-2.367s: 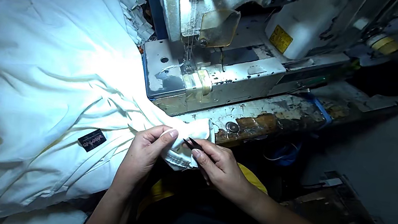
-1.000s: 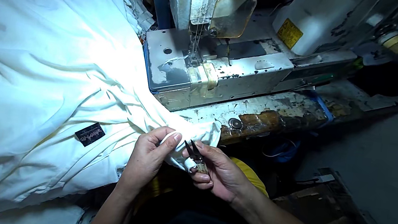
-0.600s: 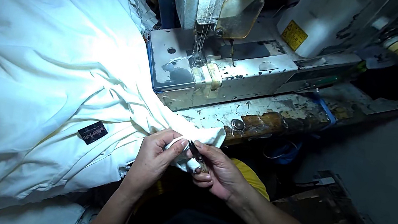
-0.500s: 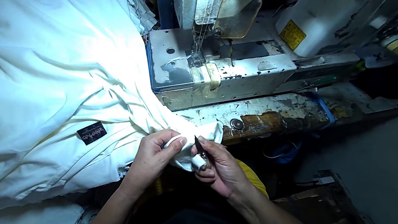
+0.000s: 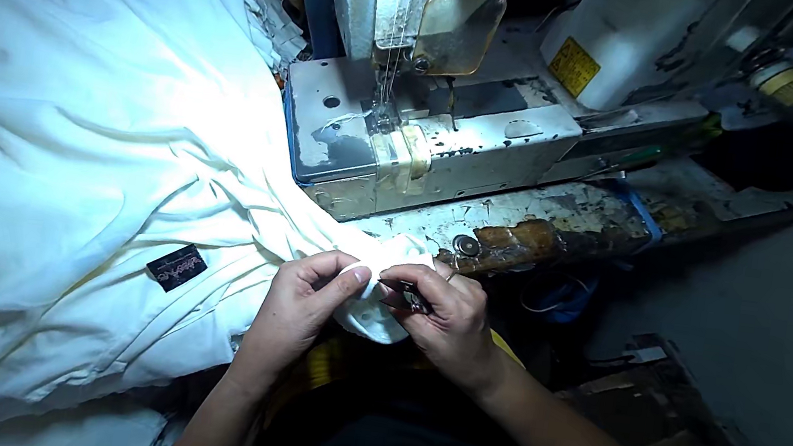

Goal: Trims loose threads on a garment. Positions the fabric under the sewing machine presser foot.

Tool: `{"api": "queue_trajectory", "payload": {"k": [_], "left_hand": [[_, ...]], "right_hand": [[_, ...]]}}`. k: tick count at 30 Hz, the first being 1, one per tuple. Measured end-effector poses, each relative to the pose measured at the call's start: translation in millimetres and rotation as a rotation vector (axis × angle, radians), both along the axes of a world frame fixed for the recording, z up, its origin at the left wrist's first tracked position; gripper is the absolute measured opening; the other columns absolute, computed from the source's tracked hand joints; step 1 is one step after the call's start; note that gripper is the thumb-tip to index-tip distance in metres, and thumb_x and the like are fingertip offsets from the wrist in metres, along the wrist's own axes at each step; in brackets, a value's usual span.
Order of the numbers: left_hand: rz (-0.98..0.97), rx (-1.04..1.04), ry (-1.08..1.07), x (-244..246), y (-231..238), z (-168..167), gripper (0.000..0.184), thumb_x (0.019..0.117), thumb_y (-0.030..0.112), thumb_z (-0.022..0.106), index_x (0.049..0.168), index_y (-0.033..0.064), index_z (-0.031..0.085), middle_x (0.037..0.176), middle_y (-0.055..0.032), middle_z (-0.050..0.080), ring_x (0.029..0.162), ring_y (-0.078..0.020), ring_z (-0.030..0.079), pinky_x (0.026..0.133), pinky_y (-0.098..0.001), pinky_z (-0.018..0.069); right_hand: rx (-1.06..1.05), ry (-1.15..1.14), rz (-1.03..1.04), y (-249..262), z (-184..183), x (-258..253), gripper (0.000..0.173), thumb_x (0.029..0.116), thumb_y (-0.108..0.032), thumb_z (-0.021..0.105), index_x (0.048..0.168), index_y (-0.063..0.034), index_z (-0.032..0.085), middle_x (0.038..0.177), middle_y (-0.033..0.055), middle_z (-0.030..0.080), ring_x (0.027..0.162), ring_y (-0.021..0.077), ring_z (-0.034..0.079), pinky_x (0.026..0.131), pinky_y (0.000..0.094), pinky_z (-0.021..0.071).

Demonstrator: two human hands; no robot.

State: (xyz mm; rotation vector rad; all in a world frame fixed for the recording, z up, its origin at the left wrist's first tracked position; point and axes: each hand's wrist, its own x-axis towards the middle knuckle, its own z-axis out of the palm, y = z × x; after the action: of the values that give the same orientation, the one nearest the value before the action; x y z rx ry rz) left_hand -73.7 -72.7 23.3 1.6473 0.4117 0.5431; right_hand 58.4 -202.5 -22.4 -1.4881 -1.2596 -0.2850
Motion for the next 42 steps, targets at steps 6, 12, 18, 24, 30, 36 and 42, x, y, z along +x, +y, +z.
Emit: {"api": "queue_trajectory", "payload": {"k": [6,12,18,24,30,36,42], "left_hand": [[0.011,0.070,0.029,4.3,-2.5,-4.0,0.013,0.0956,0.011,0.064,0.088,0.0105,0.074,0.077,0.0070,0.071,0.074,0.0011,0.067,0.073,-0.0169,0.0559],[-0.022,0.111,0.020,1.4,2.3,-12.7,0.013,0.0967,0.015,0.065,0.090,0.0111,0.075,0.082,0.0071,0.071,0.078,0.0005,0.067,0.075,-0.0173,0.0562],[0.007,0.076,0.000,1.2,7.6,-11.5,0.012,0.0960,0.010,0.065,0.091,0.0111,0.075,0.082,0.0072,0.072,0.077,0.0008,0.068,0.075,-0.0171,0.0568],[-0.003,0.058,-0.026,2.7,-1.3,-6.9,0.014,0.0960,0.010,0.064,0.089,0.0113,0.076,0.081,0.0065,0.073,0.078,-0.0007,0.068,0.077,-0.0186,0.0573],[-0.022,0.128,-0.006,0.8,-3.7,-5.6,0.013,0.0955,0.016,0.067,0.089,0.0108,0.077,0.084,0.0067,0.072,0.080,-0.0001,0.068,0.077,-0.0179,0.0566],[-0.050,0.114,0.016,0.7,0.2,-10.5,0.012,0.0935,0.016,0.068,0.087,0.0121,0.078,0.084,0.0075,0.072,0.081,0.0007,0.067,0.077,-0.0171,0.0562],[-0.054,0.087,0.047,0.4,0.9,-9.6,0.013,0.0944,0.014,0.067,0.086,0.0118,0.077,0.081,0.0081,0.072,0.078,0.0018,0.067,0.075,-0.0164,0.0559]], "right_hand": [[-0.044,-0.029,-0.057,-1.6,0.2,-1.5,0.015,0.0846,-0.016,0.070,0.093,-0.0053,0.076,0.074,0.0066,0.070,0.065,0.0095,0.063,0.060,0.0218,0.0489],[0.050,0.763,0.532,-24.3,23.1,-4.7,0.008,0.0868,-0.001,0.063,0.083,-0.0069,0.066,0.074,-0.0086,0.061,0.065,-0.0078,0.052,0.058,0.0096,0.0423],[0.098,0.828,0.864,-63.1,41.5,0.7,0.006,0.0974,-0.012,0.062,0.096,-0.0094,0.067,0.085,-0.0092,0.068,0.076,-0.0095,0.059,0.066,0.0079,0.0480],[-0.108,0.267,0.112,-22.7,11.3,-5.3,0.022,0.0898,-0.023,0.076,0.098,-0.0023,0.074,0.085,0.0039,0.071,0.074,-0.0008,0.060,0.068,0.0122,0.0490],[-0.033,0.341,0.120,-9.4,3.7,-5.1,0.011,0.0858,-0.005,0.065,0.088,0.0000,0.073,0.077,0.0029,0.069,0.071,-0.0020,0.060,0.066,0.0111,0.0477],[-0.047,0.631,0.510,-37.6,7.8,-2.2,0.011,0.0938,-0.003,0.060,0.089,0.0017,0.069,0.077,-0.0038,0.064,0.066,-0.0088,0.051,0.060,0.0075,0.0418],[0.013,-0.010,0.336,-29.0,1.0,3.2,0.017,0.1008,-0.016,0.057,0.103,-0.0045,0.069,0.094,0.0108,0.065,0.091,0.0103,0.061,0.087,0.0177,0.0494]]}}
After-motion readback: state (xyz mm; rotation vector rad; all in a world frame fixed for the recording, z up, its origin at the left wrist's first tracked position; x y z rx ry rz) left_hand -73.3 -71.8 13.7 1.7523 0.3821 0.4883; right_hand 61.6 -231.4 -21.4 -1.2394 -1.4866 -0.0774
